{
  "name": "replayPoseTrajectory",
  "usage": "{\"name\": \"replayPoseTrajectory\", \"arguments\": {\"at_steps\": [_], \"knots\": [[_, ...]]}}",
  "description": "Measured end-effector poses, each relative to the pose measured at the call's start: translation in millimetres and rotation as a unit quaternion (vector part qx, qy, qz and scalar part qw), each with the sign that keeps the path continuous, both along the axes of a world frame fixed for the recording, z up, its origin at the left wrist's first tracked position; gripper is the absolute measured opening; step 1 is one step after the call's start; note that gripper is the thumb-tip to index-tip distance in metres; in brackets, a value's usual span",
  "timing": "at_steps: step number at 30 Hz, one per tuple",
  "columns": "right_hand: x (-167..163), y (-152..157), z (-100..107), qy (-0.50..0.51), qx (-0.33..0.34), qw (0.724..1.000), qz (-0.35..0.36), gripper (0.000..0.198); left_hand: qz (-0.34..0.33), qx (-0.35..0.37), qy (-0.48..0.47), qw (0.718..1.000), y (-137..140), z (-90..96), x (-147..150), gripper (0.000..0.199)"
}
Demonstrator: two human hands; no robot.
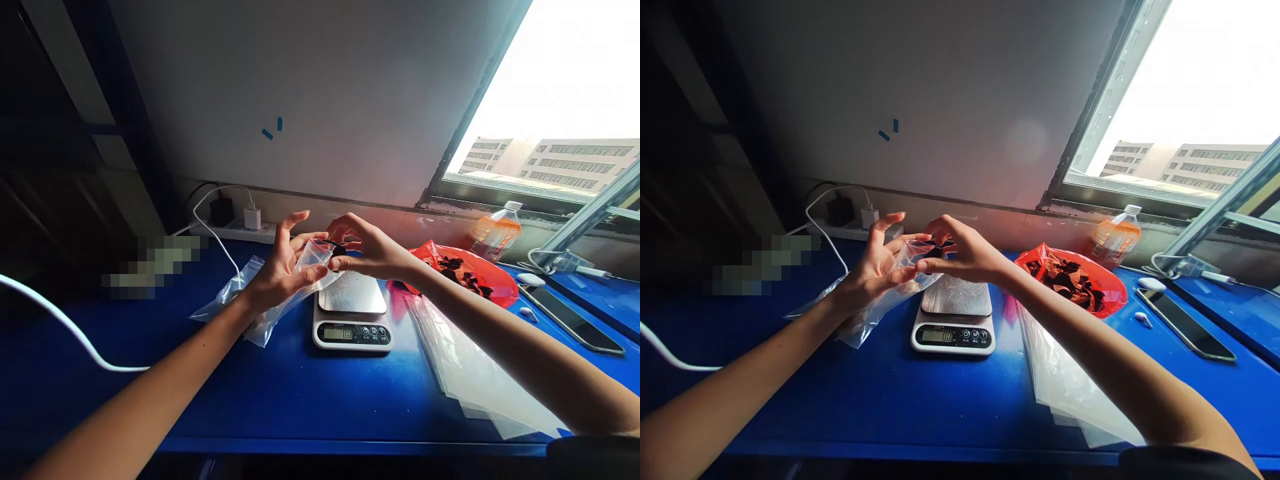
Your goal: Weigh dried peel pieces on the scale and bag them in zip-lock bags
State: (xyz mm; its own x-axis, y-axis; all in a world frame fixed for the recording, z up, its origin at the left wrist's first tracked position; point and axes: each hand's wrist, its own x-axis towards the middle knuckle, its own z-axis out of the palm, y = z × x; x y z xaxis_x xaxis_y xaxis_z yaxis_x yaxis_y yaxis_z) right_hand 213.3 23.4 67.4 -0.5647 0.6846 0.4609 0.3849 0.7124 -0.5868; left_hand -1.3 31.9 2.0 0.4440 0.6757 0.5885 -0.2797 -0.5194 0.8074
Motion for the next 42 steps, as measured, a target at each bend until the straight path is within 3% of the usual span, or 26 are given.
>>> {"name": "replayPoseTrajectory", "arguments": {"at_steps": [3,7,13,18,21,24,29,37,42], "knots": [[0,-4,0,0.044,-0.037,0.998,-0.01,0.061,0.006,-0.014,-0.004,1.0,0,-0.9,-1,0.083],[4,-16,0,0.066,-0.03,0.997,-0.035,0.047,0.005,-0.043,-0.019,0.999,-3,3.4,-2,0.08],[11,-34,-12,0.037,-0.026,0.999,0.0,0.049,-0.042,-0.157,-0.121,0.979,-16,27.2,-4,0.068],[0,-38,-11,0.066,-0.028,0.997,-0.001,0.025,-0.079,-0.175,-0.116,0.975,-25,38.7,-2,0.062],[-4,-32,-6,0.112,-0.03,0.993,-0.028,0.028,-0.04,-0.177,-0.09,0.979,-20,38.8,-3,0.055],[-2,-24,-5,0.175,-0.042,0.981,-0.073,0.026,0.047,-0.146,-0.043,0.987,-13,39.8,-9,0.059],[2,-22,-6,0.191,-0.056,0.972,-0.126,0.021,0.219,-0.052,0.015,0.974,-9,41.7,-15,0.021],[7,-22,-5,0.181,-0.034,0.971,-0.153,0.019,0.234,-0.059,0.019,0.97,-10,38.4,-8,0.013],[1,-24,14,0.05,0.085,0.981,-0.168,0.027,0.261,-0.011,0.052,0.964,-14,39.5,-6,0.018]]}}
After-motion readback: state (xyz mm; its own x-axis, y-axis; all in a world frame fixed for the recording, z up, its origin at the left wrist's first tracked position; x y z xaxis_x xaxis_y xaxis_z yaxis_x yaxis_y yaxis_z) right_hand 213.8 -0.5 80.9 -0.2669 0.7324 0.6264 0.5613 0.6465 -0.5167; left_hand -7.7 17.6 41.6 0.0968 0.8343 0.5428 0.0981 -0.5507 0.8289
